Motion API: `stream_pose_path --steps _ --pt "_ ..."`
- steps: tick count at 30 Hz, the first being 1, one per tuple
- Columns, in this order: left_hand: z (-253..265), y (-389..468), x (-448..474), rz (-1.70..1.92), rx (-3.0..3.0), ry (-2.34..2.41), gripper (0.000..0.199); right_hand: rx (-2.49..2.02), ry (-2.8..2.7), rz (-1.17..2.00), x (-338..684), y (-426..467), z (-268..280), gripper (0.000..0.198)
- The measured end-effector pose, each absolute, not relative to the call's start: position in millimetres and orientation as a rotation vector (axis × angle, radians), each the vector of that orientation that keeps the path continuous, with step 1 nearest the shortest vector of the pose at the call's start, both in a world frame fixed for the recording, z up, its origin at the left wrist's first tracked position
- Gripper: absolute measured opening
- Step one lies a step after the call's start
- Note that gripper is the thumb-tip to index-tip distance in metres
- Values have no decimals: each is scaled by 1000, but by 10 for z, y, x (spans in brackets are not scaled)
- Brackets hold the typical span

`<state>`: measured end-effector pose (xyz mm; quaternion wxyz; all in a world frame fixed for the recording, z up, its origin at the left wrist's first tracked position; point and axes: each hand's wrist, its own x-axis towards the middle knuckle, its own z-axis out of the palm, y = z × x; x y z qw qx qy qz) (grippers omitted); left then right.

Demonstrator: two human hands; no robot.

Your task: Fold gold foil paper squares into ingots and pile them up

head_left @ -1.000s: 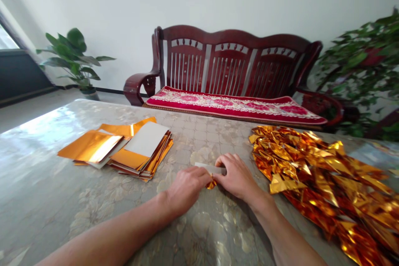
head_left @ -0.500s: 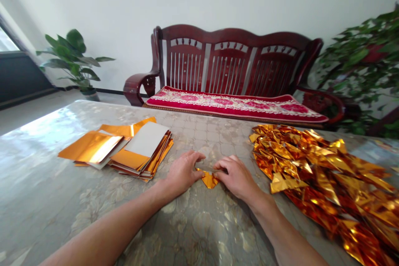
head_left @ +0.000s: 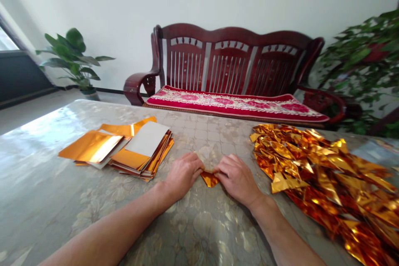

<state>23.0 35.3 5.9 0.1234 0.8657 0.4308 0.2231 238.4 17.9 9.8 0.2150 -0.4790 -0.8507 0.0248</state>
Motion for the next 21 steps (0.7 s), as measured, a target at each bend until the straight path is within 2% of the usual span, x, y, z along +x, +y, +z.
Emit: stream_pose_path --steps 7,14,16,19,21 --pt "107 284 251 465 2796 1306 24 -1243 -2497 -31 2415 157 147 15" --pt "128 246 205 449 2774 1276 17 -1272 -2482 56 2404 129 181 22" --pt "117 251 200 476 2751 1278 21 -1303 -2439 57 2390 134 166 27" --pt "100 270 209 473 2725 1314 31 -1345 -2386 85 2376 157 123 24" --pt "97 288 216 467 2696 1368 30 -1385 -2351 133 2376 176 96 20"
